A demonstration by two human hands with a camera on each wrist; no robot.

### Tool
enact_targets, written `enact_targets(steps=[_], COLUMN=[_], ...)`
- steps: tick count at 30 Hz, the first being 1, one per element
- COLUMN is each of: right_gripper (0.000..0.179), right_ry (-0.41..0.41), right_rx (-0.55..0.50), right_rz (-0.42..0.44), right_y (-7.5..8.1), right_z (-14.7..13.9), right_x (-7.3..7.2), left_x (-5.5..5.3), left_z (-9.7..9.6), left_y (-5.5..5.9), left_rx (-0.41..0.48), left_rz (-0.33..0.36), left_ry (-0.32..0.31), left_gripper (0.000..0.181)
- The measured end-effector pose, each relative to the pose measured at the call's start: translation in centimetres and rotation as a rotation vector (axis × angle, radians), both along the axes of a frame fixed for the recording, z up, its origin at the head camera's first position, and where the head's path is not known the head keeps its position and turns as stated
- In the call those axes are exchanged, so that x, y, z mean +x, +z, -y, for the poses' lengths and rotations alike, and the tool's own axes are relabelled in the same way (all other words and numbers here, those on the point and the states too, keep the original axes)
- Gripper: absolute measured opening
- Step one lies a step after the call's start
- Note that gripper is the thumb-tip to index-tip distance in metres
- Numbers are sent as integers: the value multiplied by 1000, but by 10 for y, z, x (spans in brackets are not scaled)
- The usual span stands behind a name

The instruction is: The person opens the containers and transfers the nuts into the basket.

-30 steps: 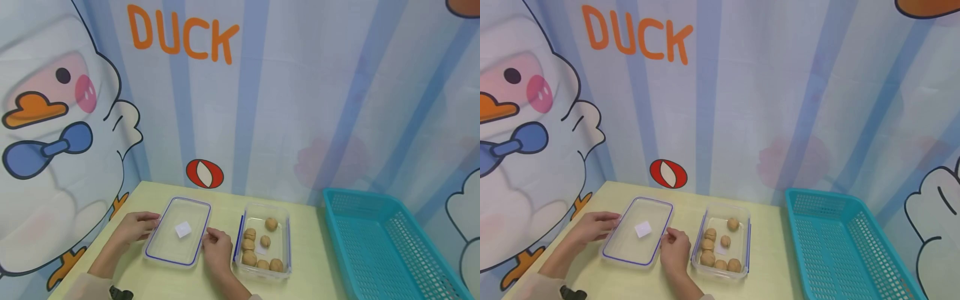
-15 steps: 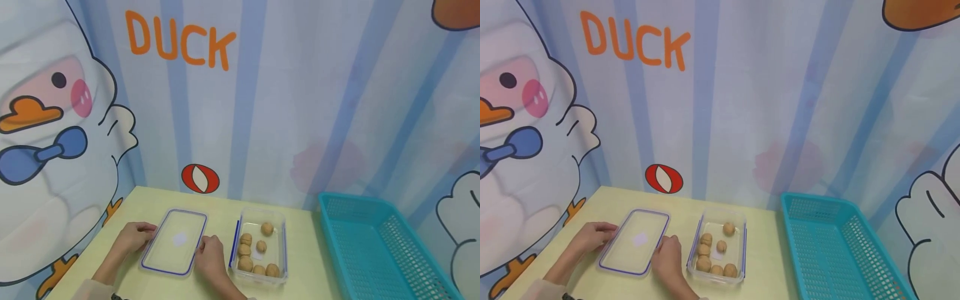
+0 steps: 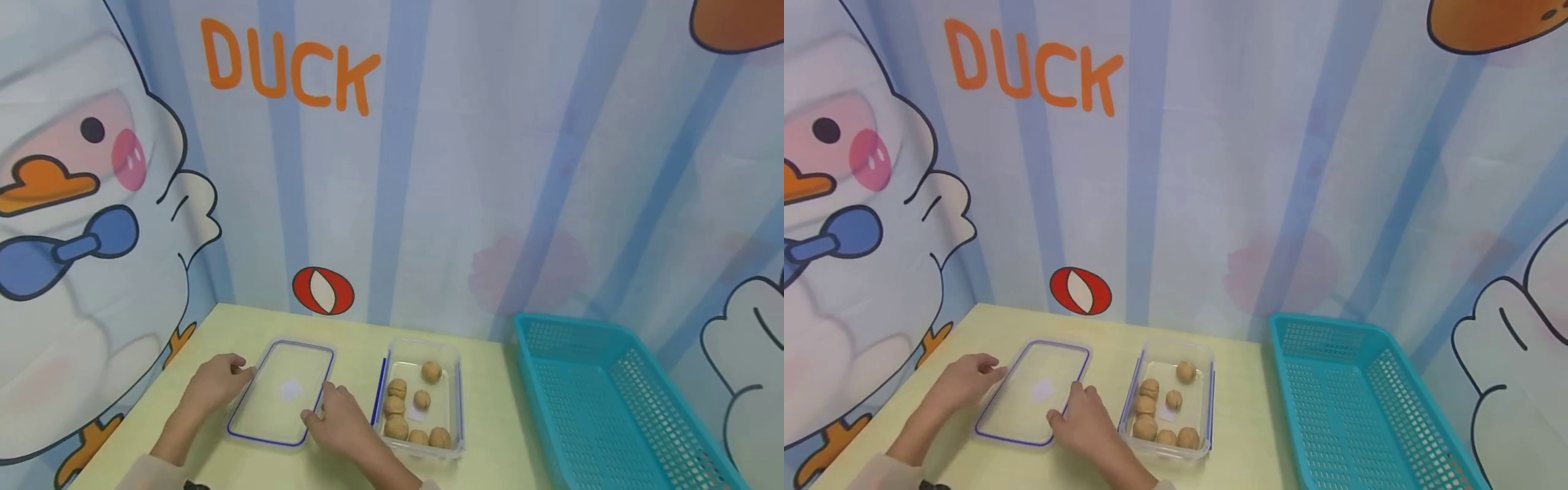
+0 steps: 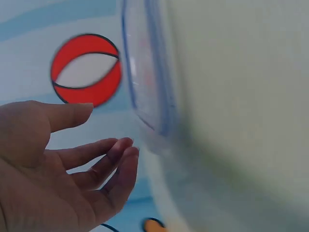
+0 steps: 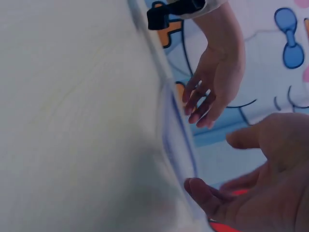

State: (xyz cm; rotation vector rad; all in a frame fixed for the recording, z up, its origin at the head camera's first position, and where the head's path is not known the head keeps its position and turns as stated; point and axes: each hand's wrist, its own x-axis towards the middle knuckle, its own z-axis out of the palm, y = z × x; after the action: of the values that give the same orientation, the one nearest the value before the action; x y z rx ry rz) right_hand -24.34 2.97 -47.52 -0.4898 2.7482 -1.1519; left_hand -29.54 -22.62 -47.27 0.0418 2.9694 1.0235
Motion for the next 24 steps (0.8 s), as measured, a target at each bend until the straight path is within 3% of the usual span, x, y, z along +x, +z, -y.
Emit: enact_targets(steps=[2,5,8,11,14,17,24], right_gripper=[61,51,38,32,31,32,35], right_ry=[66,141,166,138,111,88,108], right_rx=[0,-68,-142,-183,-190,-156,-9], right_rz=[30,-4,-104,-170,-217,-251,-248], right_y=[14,30,36,34,28,22,10], right_z=[-10,-34,-62,-91,-118,-139,-153], right_x=[7,14,10,0,-14,-27,-51], left_x=[6,13,19,22,22,18,15], left_z=[-10,-34,-61,-88,-114,-140,-180], left_y=[11,28,43,51,48,38,8], left_rx=[-35,-5,48,100,167,242,352], left_rz=[-44,-89,-108,-143,-179,-176,-13], left_ry=[-27,-81,-117,-144,-175,-205,-290], left_gripper=[50,50,49,46,45,46,53])
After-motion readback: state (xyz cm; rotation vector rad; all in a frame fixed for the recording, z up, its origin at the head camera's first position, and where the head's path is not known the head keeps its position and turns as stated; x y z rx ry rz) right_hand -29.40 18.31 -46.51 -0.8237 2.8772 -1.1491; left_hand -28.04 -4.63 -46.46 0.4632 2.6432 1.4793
